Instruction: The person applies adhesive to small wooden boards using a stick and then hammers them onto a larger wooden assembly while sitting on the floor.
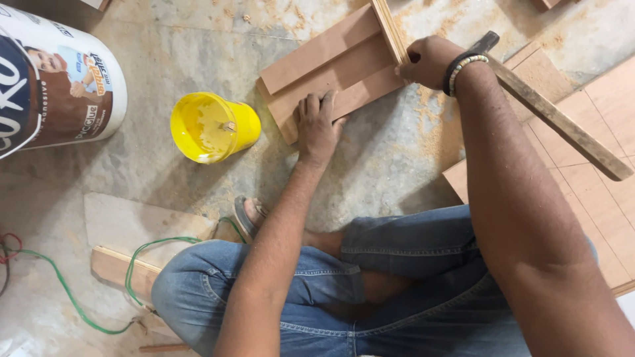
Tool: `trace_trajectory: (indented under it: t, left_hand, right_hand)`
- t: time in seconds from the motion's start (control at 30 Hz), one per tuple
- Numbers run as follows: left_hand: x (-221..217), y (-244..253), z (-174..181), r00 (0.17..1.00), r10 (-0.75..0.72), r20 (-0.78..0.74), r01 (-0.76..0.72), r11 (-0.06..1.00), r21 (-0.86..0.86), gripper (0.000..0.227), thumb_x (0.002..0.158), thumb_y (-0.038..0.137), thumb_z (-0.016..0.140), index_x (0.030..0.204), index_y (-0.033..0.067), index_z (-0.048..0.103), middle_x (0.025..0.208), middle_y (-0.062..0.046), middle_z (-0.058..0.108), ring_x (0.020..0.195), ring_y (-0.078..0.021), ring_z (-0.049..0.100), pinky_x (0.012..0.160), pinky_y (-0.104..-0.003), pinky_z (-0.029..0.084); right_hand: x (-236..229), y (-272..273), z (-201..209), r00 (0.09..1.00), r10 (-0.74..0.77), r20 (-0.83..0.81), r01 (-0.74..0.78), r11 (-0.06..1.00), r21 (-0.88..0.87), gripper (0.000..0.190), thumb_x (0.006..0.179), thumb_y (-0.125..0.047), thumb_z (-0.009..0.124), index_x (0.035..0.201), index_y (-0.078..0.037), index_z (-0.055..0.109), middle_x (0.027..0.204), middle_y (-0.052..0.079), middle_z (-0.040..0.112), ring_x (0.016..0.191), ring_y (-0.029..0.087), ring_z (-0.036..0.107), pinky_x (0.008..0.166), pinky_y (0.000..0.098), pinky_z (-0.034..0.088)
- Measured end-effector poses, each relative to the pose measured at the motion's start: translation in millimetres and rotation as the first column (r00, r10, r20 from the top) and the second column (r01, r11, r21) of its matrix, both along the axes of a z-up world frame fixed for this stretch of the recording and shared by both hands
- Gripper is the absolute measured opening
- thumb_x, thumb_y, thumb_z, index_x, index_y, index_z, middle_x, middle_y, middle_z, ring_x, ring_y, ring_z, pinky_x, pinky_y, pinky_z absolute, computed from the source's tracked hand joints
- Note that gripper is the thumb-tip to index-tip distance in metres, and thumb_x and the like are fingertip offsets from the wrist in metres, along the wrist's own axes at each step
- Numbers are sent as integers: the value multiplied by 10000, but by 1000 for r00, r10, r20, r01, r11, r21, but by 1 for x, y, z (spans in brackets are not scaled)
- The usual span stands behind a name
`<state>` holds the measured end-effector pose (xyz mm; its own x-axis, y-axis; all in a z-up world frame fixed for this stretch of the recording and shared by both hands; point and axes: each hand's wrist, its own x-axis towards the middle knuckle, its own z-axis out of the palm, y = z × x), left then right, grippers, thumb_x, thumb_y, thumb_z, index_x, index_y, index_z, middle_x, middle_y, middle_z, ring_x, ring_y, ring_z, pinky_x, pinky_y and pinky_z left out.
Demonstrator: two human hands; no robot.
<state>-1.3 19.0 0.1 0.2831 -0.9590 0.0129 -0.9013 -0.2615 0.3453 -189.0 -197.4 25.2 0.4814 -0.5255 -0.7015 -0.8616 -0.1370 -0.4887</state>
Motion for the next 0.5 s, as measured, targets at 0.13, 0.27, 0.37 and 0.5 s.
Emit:
trace_trajectory:
  t: [0.13, 0.27, 0.37, 0.5]
  left_hand:
    - [-2, 2, 0, 1000, 8, 12, -8, 1000, 28, 675, 738, 236, 889, 1326, 107, 584, 1199, -92, 547, 1145, -315, 534, 1004, -492, 425]
    - [-2, 0, -1, 999, 2, 33, -3, 999, 33, 668, 759, 262, 893, 1331, 110, 583, 1179, -102, 534, 1141, -324, 526, 1014, -499, 433]
    - [-3, 3, -6, 995, -33, 93, 32, 999, 10, 708, 758, 262, 890, 1349, 95, 538, 1211, -115, 526, 1150, -329, 522, 1015, -508, 439]
    - [-2, 2, -9, 979, -74, 189, 72, 997, 17, 781, 743, 289, 884, 1382, 80, 486, 1198, -138, 515, 1139, -349, 518, 977, -528, 444]
  right_hand:
    - [-3, 2, -5, 999, -26, 32, 25, 999, 25, 359, 941, -398, 720, 1132, -96, 739, 1018, 127, 749, 944, 281, 691, 870, 459, 535]
    - [-6, 3, -13, 995, -45, 90, 47, 999, -25, 351, 931, -386, 731, 1131, -99, 757, 1002, 124, 754, 920, 283, 688, 860, 463, 530]
    - [-8, 10, -25, 989, -48, 137, 56, 997, -53, 350, 962, -386, 736, 1109, -70, 772, 976, 158, 755, 896, 304, 702, 856, 462, 545]
    - [-8, 12, -39, 975, -172, 141, 172, 985, 15, 329, 936, -386, 737, 1123, -118, 777, 994, 104, 769, 918, 260, 715, 860, 431, 547]
